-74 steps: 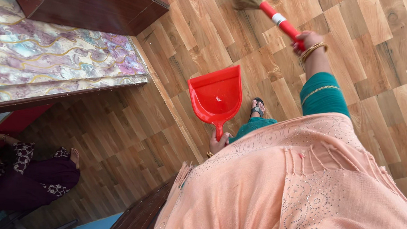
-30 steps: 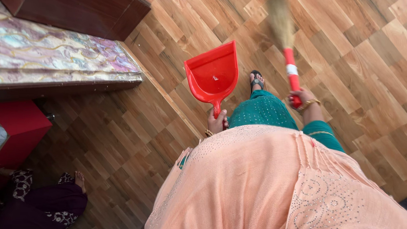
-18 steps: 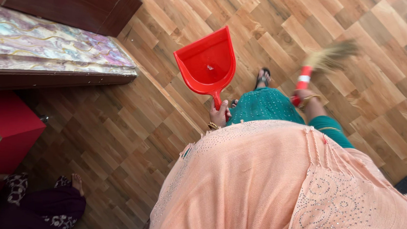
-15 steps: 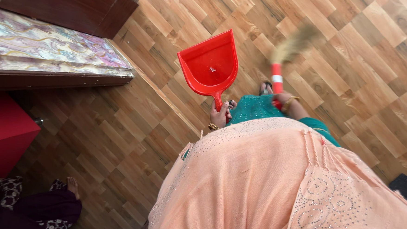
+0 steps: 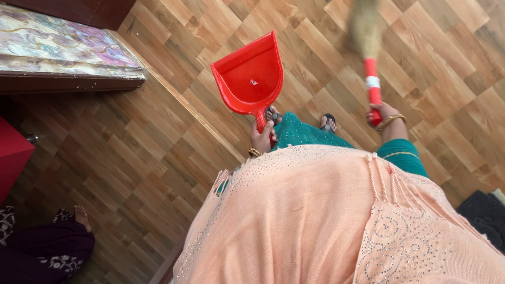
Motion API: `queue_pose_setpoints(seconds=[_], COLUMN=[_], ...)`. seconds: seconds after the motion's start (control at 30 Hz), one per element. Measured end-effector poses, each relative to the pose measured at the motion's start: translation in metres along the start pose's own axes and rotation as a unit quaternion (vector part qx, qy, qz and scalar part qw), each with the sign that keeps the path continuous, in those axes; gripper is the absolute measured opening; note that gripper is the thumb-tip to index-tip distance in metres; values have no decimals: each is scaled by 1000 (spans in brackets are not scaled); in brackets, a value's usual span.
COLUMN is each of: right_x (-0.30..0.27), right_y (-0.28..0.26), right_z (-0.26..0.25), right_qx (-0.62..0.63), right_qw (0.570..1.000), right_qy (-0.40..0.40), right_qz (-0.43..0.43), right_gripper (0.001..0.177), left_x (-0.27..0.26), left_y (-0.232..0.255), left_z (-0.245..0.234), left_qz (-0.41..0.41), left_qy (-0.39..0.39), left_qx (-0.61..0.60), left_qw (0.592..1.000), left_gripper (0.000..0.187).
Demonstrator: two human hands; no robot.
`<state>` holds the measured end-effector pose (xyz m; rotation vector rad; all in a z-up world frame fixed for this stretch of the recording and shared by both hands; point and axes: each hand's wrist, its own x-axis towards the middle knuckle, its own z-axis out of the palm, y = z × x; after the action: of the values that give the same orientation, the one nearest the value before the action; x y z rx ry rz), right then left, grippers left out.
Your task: The person sweeps the floor using a broom and a dustpan, moving across the room and gathering debris.
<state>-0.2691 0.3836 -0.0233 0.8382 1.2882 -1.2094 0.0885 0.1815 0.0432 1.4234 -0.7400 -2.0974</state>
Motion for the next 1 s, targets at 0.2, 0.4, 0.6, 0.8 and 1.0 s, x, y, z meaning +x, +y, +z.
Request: queue_pose_setpoints(seconds=[0.2, 0.4, 0.6, 0.8, 1.0], right_x=[-3, 8, 13, -25, -9], right_y=[1, 34, -6, -26, -8], right_z=[-72, -43, -88, -215, -325], right_qx=[-8, -51, -33, 97, 212], right_qw=[984, 992, 994, 990, 957], right_qy=[165, 79, -45, 26, 182], right_qz=[-69, -81, -93, -102, -80], right_gripper=[21, 23, 37, 37, 25], left_x=[-15, -28, -37, -47, -47], left_y=[-28, -66, -94, -100, -110], left_z=[9, 43, 72, 78, 78], left_qz=[-7, -16, -14, -35, -28], left_qy=[2, -10, -37, -39, -64], left_qx=[-5, 35, 68, 101, 134], left_qw=[1000, 999, 997, 993, 988], left_gripper=[27, 27, 29, 26, 28])
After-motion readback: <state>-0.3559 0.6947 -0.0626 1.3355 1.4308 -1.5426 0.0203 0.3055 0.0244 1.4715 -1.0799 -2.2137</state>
